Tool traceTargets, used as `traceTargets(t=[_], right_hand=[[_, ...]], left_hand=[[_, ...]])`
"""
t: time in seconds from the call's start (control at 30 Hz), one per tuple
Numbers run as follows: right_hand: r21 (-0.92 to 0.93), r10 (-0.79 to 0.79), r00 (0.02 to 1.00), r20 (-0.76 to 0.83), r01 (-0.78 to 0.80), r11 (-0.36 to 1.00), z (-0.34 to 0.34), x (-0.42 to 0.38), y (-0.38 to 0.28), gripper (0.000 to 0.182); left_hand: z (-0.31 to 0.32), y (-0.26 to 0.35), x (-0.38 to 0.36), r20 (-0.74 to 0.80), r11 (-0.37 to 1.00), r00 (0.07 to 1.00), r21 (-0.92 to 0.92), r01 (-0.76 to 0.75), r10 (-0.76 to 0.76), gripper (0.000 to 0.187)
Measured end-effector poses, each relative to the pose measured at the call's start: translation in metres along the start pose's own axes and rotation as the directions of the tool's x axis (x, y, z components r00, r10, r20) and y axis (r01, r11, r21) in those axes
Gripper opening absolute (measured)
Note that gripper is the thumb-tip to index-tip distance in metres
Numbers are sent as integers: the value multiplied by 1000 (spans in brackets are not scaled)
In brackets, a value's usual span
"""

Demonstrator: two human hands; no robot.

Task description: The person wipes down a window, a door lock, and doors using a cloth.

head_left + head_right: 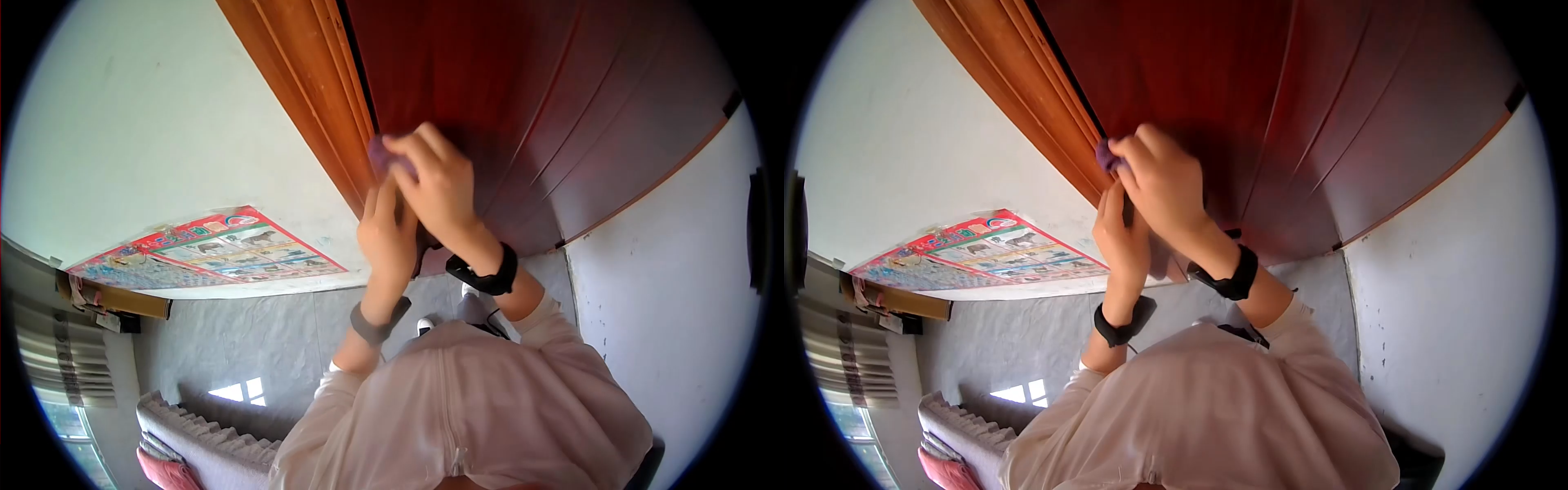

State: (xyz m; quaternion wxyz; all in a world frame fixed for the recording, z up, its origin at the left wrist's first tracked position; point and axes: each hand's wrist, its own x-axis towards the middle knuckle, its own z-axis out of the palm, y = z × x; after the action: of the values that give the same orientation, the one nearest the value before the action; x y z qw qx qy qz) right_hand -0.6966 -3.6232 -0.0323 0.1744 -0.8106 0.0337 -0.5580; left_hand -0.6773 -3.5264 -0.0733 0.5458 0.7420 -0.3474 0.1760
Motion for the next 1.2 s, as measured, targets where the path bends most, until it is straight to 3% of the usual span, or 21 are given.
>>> traceTargets(t=[0.13, 0.23, 0.27, 0.43, 0.53, 0.57, 0.7, 0.77, 0.8, 0.93, 1.0, 1.2], right_hand=[[34, 6, 993, -117, -2, 999, -22, 51, -10, 18], [14, -5, 997, -71, 6, 1000, -17, 45, -6, 23], [-10, -2, 998, -64, 2, 1000, -16, 34, -3, 24], [-28, 72, 994, 82, -70, 997, 1, -32, 13, 26], [25, 69, 993, 99, -72, 997, -1, -36, 15, 27], [33, 58, 991, 118, -62, 998, -3, -35, 17, 27], [12, 29, 994, 104, -31, 999, -16, -34, 34, 28], [24, 75, 996, 40, -76, 997, -38, -34, 47, 26], [-12, 108, 994, 18, -108, 994, -55, -33, 57, 25], [-130, 248, 968, -47, -252, 959, -132, -38, 111, 24], [-172, 266, 949, -169, -294, 940, -168, -46, 148, 24], [-121, 425, 813, -398, -505, 854, -262, -82, 254, 13]], left_hand=[[-7, 34, 35, -41, 997, 997, -37, -72, 71, 31], [1, 23, 39, -81, 989, 987, -26, -143, 140, 28], [2, 19, 31, -13, 997, 999, -59, -49, 48, 27], [15, -15, -24, 73, 993, 993, 79, 93, -98, 25], [13, -1, -23, 121, 978, 987, 191, 81, -105, 22], [13, -2, -20, 121, 962, 993, 271, -37, 5, 28], [31, 22, -23, 123, 973, 990, 228, 46, -75, 19], [53, 29, -24, 142, 972, 989, 234, 6, -41, 18], [66, 34, -23, 156, 978, 986, 191, -84, 54, 13], [134, 79, -28, 371, 878, 911, 357, -319, 180, 18], [181, 102, -31, 430, 865, 870, 311, -394, 242, 21], [318, 163, -56, 474, 872, 820, 189, -451, 321, 41]])
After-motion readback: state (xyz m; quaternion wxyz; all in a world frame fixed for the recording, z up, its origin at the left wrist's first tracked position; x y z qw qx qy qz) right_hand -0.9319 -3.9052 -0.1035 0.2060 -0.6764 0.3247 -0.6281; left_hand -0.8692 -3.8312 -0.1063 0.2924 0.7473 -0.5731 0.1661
